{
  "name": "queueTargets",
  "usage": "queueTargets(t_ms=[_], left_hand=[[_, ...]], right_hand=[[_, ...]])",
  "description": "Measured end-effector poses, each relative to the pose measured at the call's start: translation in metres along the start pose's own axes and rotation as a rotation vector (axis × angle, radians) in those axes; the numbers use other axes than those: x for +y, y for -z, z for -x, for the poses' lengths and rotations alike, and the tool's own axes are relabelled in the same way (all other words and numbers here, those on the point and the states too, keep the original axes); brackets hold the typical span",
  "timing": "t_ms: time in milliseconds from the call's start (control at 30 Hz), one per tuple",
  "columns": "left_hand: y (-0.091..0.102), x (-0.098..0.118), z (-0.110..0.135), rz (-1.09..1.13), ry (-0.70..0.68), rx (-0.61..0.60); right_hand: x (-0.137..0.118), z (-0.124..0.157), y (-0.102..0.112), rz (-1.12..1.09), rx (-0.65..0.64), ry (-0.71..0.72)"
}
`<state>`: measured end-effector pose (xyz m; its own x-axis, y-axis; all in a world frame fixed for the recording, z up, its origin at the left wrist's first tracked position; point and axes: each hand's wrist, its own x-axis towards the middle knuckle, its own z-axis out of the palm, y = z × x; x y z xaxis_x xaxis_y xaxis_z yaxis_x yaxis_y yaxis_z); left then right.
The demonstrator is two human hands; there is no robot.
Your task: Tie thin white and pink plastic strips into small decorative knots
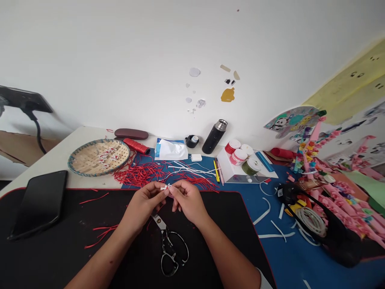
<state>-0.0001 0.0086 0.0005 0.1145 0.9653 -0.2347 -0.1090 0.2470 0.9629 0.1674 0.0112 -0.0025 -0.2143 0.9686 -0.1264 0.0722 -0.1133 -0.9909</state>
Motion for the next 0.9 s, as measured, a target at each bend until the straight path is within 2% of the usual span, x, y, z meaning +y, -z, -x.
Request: queueTargets(t_ms=[200,500,700,900], left_hand=[[0.003,0.001,0.000,-0.141,0.020,-0.057],[0.001,0.004,0.001,-0.190,0.059,-0.045],[0.002,0.001,0.001,-0.211,0.038,-0.001],[0.000,0.000,0.003,-0.277,0.002,-0.030]], right_hand=[[0.006,0.002,0.008,0.006,0.023,0.016],[0.016,0.002,0.012,0.044,0.000,0.015],[0.015,0.003,0.012,0.034,-0.010,0.025],[0.013,0.003,0.012,0.016,-0.003,0.028]])
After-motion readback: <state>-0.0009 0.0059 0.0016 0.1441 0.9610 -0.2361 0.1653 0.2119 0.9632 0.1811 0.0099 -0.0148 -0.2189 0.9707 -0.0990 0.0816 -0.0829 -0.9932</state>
